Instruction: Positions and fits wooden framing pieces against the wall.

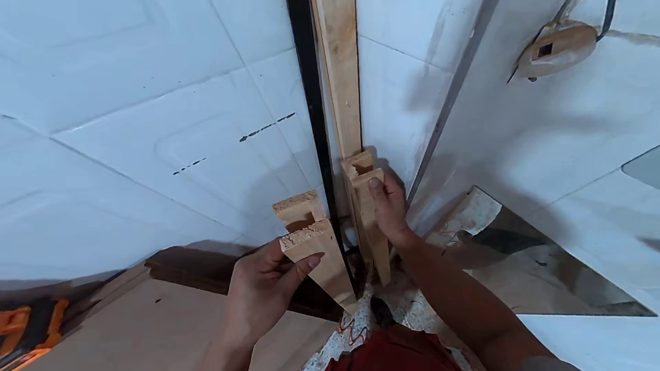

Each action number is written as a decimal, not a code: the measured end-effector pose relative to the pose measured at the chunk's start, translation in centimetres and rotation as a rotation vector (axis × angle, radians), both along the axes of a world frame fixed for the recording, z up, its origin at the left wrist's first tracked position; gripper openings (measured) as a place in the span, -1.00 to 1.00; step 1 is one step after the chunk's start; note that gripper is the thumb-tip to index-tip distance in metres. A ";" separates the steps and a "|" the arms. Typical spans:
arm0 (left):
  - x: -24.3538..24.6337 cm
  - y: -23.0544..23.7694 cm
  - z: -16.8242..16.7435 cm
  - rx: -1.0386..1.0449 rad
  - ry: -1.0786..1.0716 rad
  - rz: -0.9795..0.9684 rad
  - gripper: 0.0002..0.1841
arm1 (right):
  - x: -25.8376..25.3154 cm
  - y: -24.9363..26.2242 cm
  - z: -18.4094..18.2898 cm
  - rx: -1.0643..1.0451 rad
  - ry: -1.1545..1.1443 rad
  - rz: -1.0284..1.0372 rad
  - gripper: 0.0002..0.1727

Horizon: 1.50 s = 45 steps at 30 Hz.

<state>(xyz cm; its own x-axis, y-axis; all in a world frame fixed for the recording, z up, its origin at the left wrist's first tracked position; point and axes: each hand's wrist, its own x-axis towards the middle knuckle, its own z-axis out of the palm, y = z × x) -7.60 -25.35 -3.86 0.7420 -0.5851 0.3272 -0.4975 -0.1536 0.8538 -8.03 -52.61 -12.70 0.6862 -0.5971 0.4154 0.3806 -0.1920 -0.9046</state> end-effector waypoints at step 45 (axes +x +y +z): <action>-0.2 -18.0 -4.1 -0.104 0.055 0.094 -0.76 | -8.9 -2.3 0.6 -0.643 1.086 -0.011 -0.19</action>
<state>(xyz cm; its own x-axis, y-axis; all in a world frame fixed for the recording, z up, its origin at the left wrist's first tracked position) -7.77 -43.39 -8.00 0.8104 -0.4772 0.3398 -0.4374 -0.1071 0.8928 -16.93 -54.90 -12.11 0.8517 -0.5046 -0.1415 -0.5029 -0.7111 -0.4913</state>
